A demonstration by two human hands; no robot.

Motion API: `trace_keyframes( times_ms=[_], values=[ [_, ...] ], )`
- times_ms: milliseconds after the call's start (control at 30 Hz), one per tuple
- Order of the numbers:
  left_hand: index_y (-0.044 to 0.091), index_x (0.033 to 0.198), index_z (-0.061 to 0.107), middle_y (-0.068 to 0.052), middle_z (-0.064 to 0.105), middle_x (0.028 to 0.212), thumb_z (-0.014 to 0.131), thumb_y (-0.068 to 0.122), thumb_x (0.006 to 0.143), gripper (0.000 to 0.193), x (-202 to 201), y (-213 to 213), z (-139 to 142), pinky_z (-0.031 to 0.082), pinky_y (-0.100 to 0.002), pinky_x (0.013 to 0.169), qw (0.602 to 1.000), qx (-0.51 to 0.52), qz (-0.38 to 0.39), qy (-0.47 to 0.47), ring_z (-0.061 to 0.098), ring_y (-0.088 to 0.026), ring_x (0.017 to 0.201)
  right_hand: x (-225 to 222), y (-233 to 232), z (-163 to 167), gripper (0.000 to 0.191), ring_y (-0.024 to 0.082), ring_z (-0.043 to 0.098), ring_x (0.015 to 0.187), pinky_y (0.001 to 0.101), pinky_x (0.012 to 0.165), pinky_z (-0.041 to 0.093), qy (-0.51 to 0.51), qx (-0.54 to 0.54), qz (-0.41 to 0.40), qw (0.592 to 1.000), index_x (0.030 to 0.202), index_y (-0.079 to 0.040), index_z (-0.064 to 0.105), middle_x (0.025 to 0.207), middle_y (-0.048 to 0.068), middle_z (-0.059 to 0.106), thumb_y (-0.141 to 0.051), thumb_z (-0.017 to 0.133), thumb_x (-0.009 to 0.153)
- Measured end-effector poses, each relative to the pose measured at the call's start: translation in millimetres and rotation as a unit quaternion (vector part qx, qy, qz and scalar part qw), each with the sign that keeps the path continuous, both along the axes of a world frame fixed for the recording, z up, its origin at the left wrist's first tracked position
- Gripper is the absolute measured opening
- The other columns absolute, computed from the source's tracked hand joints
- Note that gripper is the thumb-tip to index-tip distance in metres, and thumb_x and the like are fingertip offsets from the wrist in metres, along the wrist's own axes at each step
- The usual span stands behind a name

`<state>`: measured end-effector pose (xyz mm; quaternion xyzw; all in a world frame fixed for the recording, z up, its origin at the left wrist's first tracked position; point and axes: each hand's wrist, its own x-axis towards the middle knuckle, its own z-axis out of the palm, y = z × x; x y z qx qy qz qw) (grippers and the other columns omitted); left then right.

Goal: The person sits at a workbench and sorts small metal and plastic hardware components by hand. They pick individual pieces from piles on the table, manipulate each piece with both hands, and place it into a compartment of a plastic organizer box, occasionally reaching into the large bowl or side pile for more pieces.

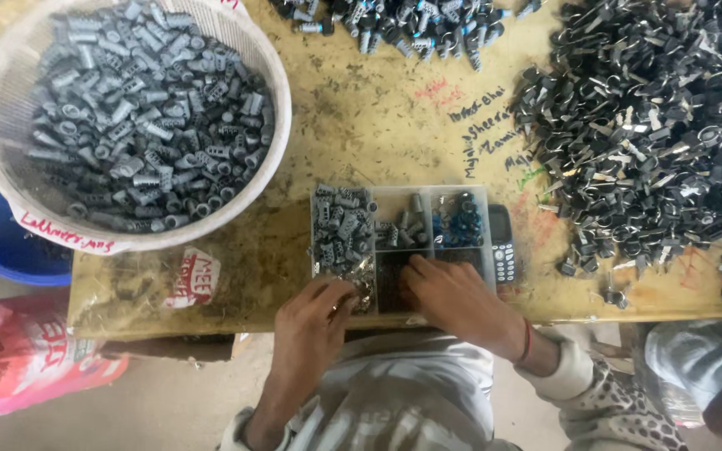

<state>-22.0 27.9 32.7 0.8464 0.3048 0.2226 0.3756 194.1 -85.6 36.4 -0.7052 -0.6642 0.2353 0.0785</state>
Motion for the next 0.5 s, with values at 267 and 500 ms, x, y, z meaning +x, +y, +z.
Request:
trace_keyframes(
  times_ms=[267,500],
  values=[
    [0.001,0.091,0.068,-0.008,0.077,0.085,0.077,0.001,0.082,0.013,-1,-4,-3,0.060,-0.028,0.067,0.978,-0.204,0.049,-0.021,0.076,-0.015,0.075,-9,4,7,0.018,0.038,0.066,0.081,0.0499,0.062,0.052,-0.007,0.080,-0.014,0.997,0.098,-0.003,0.062,0.102,0.017,0.062,-0.017,0.064,0.088],
    [-0.001,0.105,0.076,-0.007,0.078,0.085,0.072,-0.002,0.091,0.015,10,-8,-14,0.062,-0.024,0.069,0.913,-0.388,0.060,-0.108,0.074,-0.009,0.077,-11,-4,7,0.019,0.040,0.066,0.079,0.0519,0.061,0.051,0.039,0.075,-0.057,0.995,0.101,-0.004,0.061,0.099,0.015,0.060,-0.020,0.065,0.093]
  ],
)
